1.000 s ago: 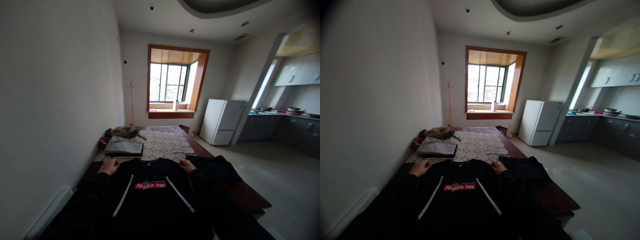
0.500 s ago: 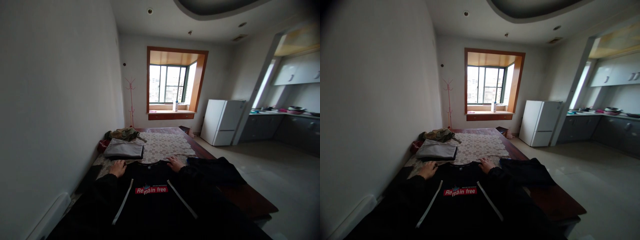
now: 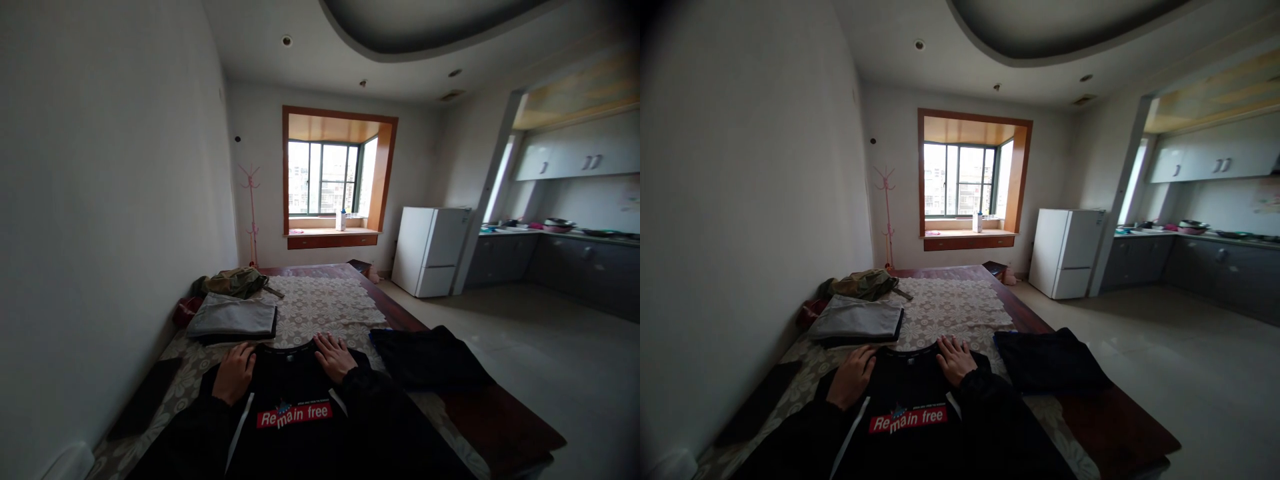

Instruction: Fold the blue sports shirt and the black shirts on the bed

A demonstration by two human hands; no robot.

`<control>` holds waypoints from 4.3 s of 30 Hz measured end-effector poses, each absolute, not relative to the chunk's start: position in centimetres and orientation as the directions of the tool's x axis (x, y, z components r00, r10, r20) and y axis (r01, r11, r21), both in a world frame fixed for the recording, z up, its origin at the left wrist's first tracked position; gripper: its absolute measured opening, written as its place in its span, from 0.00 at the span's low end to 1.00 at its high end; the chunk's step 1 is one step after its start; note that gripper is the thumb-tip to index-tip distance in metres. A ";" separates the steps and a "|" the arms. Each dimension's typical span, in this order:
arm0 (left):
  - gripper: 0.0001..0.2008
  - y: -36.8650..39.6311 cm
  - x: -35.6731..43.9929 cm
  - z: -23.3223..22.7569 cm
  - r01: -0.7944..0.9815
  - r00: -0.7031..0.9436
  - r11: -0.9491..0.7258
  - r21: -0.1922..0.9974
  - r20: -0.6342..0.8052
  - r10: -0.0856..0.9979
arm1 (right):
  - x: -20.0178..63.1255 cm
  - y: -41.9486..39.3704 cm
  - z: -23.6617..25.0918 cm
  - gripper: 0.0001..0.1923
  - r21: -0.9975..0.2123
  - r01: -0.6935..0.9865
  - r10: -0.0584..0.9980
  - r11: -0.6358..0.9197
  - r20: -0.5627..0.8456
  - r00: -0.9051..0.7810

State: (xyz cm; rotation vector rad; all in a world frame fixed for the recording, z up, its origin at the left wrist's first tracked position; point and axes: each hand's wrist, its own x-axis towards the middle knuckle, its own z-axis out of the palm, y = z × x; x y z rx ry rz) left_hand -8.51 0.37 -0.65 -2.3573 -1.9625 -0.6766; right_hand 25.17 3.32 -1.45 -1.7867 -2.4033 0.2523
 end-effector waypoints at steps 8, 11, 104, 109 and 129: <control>0.22 0.7 -8.6 -1.6 0.931 0.149 -0.247 0.269 0.337 0.930 | 25.4 3.3 -2.2 0.35 -0.211 0.922 0.945 0.326 0.052 -0.322; 0.21 0.7 -8.5 -1.5 0.932 0.155 -0.259 0.255 0.366 0.917 | 25.4 3.5 -2.3 0.35 -0.255 0.910 0.944 0.327 0.038 -0.328; 0.21 -3.3 -20.2 -1.1 0.846 0.027 -0.167 0.506 0.272 0.962 | 5.1 -6.1 0.5 0.07 -0.571 0.710 0.909 0.413 0.210 -0.360; 0.21 -3.3 -20.0 -0.9 0.861 0.015 -0.147 0.486 0.266 0.964 | 5.2 -6.3 0.7 0.08 -0.488 0.743 0.886 0.459 0.195 -0.420; 0.29 -6.7 -15.7 -0.6 0.949 0.122 -0.171 0.264 0.190 0.974 | 5.0 -8.7 1.5 0.25 -0.341 0.767 0.839 0.544 0.183 -0.513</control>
